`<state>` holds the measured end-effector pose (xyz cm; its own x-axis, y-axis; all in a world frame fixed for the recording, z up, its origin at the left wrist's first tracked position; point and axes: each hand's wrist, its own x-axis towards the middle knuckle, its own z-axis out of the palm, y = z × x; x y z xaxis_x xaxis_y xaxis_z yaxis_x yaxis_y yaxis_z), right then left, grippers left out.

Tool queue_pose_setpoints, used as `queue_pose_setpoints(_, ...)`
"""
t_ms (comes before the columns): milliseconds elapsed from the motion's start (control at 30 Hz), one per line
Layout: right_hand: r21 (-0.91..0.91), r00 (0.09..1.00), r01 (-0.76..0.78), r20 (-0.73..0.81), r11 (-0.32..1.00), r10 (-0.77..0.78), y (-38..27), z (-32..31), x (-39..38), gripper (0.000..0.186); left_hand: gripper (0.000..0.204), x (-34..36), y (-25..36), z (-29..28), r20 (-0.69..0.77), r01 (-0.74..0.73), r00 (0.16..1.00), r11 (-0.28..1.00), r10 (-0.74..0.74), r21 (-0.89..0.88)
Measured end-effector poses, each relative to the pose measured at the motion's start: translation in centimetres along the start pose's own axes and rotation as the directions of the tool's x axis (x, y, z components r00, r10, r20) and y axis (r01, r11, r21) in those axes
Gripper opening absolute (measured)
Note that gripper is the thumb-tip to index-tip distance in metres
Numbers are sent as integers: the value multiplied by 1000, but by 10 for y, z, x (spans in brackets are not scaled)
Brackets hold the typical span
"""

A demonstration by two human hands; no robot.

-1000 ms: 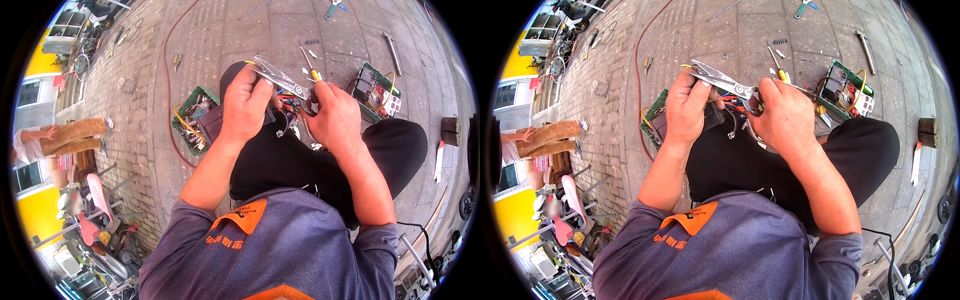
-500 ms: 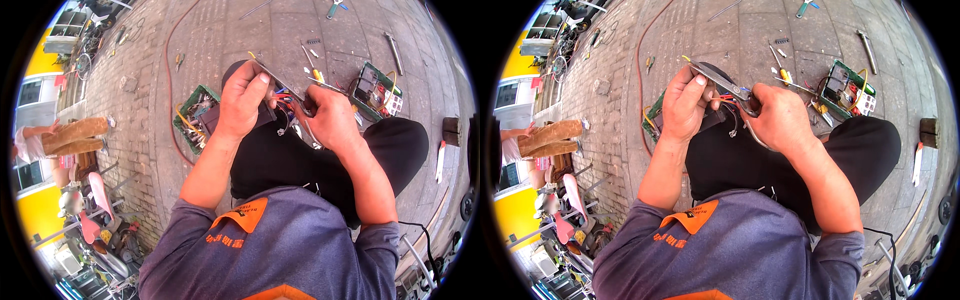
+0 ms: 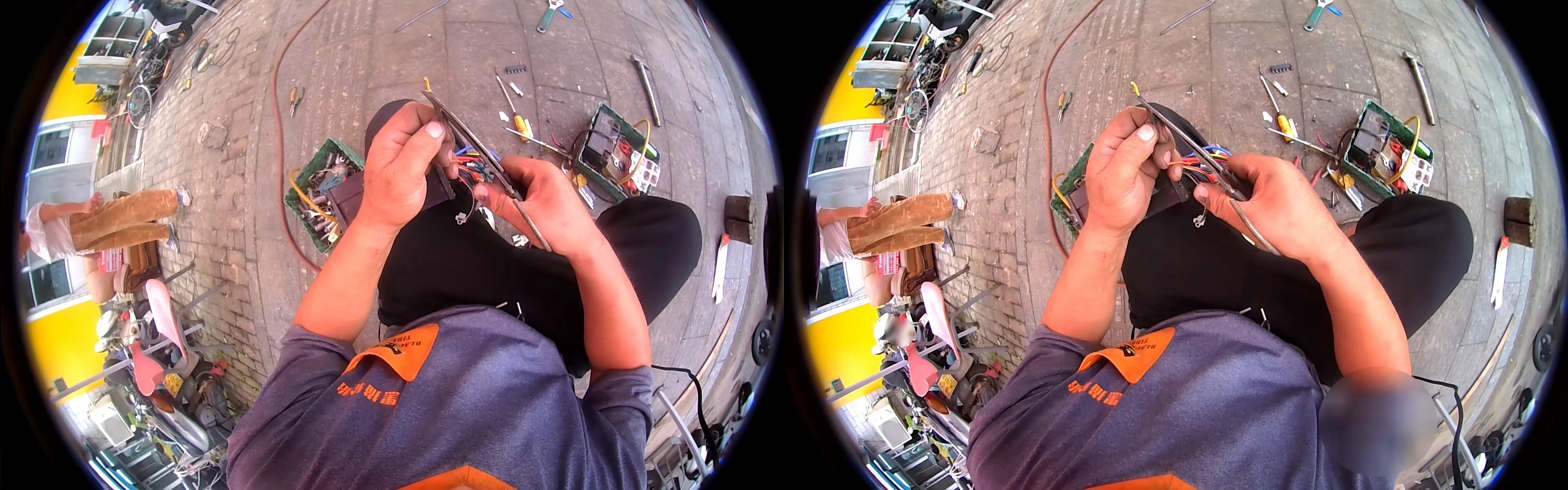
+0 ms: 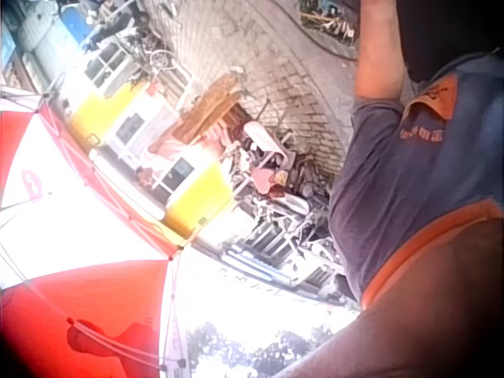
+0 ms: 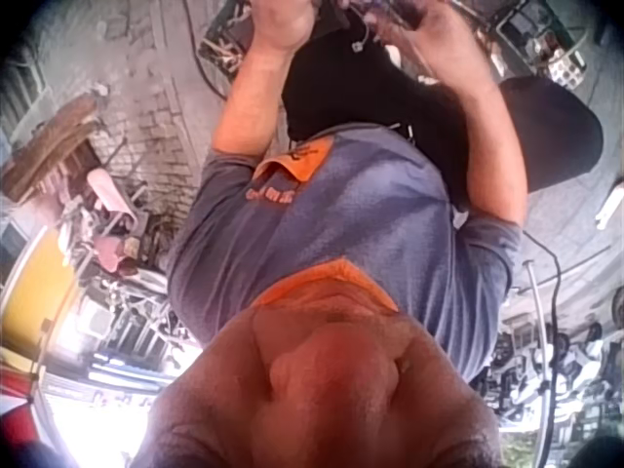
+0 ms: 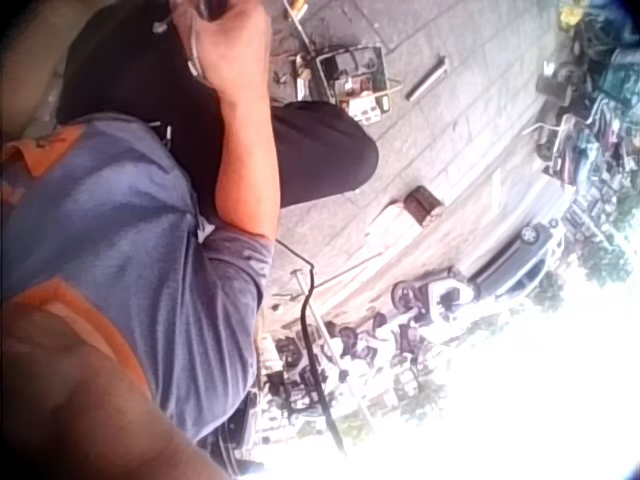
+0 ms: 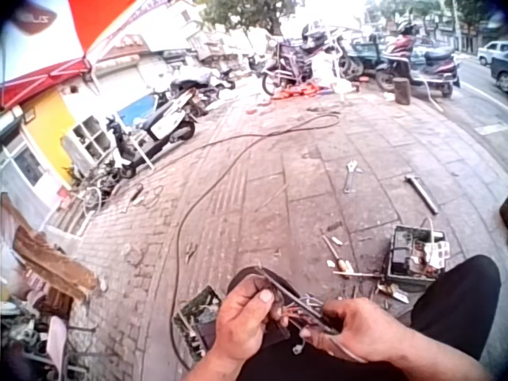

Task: The person sits on the ground and uses pliers to strip insulation from multiple colored wires. They then use a soldering iron to solder the exposed wire ends, holding the wires with pliers during the process.

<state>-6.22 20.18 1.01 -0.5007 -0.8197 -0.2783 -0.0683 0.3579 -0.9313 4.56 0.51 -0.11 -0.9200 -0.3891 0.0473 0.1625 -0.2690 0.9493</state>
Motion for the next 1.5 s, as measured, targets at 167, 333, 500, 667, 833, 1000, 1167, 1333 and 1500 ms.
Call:
queue_pose_setpoints(167,24,1000,-21,20,999,20,-3,0,-2,38,19,0,4,1,-24,54,998,997,-55,-56)
queue_pose_setpoints(333,74,993,-82,96,994,75,-5,-6,-4,39,20,5,10,-5,33,141,990,984,-138,-112)
queue_pose_setpoints(500,159,988,-84,144,984,61,-2,-10,-5,37,20,8,20,-6,87,243,968,962,-234,-124)
queue_pose_setpoints(667,77,997,-36,75,996,31,7,-15,-1,28,19,8,26,-10,108,287,955,952,-275,-107)
queue_pose_setpoints(833,303,957,199,-266,932,-118,17,-5,8,6,17,4,20,-1,-7,181,983,977,-183,-112)
queue_pose_setpoints(1000,316,858,455,-406,832,-315,-10,36,17,20,12,0,9,15,-80,151,984,983,-160,-107)
queue_pose_setpoints(1167,485,951,221,-298,846,-78,-17,32,18,12,11,1,5,19,-98,68,994,972,-47,227)
queue_pose_setpoints(1333,526,939,280,-325,803,-115,-9,39,24,10,12,0,10,18,-47,-94,989,836,142,541)
queue_pose_setpoints(1500,464,956,234,-272,854,-114,-18,29,20,11,7,-3,21,23,-115,141,986,979,-125,147)
